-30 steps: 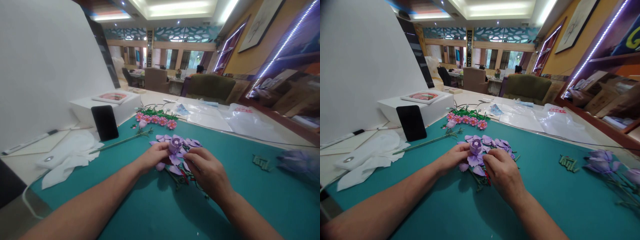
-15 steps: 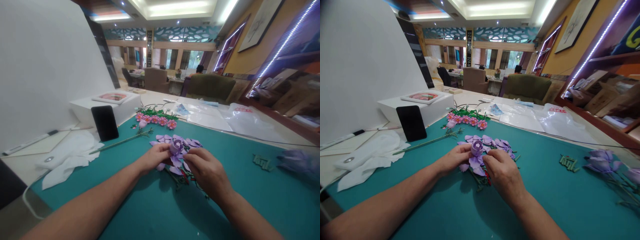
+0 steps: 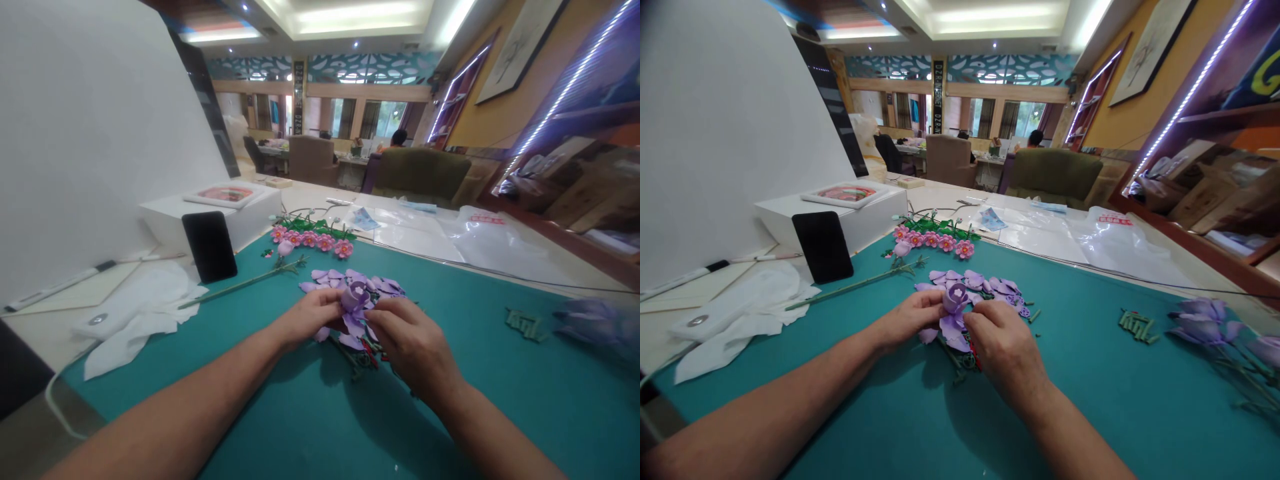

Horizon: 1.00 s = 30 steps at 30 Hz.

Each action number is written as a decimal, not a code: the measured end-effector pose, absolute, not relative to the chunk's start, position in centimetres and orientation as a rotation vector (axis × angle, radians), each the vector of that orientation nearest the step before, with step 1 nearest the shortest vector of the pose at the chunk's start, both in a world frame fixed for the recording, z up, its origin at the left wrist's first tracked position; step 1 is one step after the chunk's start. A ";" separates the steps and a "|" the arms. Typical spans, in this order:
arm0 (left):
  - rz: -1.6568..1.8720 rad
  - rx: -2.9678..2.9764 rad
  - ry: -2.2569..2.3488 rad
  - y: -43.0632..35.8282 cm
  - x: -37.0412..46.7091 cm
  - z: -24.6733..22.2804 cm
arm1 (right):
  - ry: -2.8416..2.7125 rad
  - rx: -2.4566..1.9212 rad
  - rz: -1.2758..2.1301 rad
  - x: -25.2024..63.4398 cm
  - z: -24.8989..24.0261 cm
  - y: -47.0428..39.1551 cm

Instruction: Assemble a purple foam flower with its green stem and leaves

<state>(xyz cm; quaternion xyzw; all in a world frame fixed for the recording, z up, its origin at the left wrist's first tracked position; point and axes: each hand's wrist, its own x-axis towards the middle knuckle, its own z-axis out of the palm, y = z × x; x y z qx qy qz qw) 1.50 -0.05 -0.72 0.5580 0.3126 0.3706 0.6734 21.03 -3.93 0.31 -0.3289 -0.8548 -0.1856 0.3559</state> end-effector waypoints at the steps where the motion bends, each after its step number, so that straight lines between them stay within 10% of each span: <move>1: 0.833 1.255 0.706 0.0 1.5 -0.8 | -2.206 -0.847 -0.477 21.0 0.3 -3.9; 30: 1.058 1.190 0.671 -0.1 2.6 -1.5 | -2.027 -0.912 -0.289 19.8 0.3 -4.7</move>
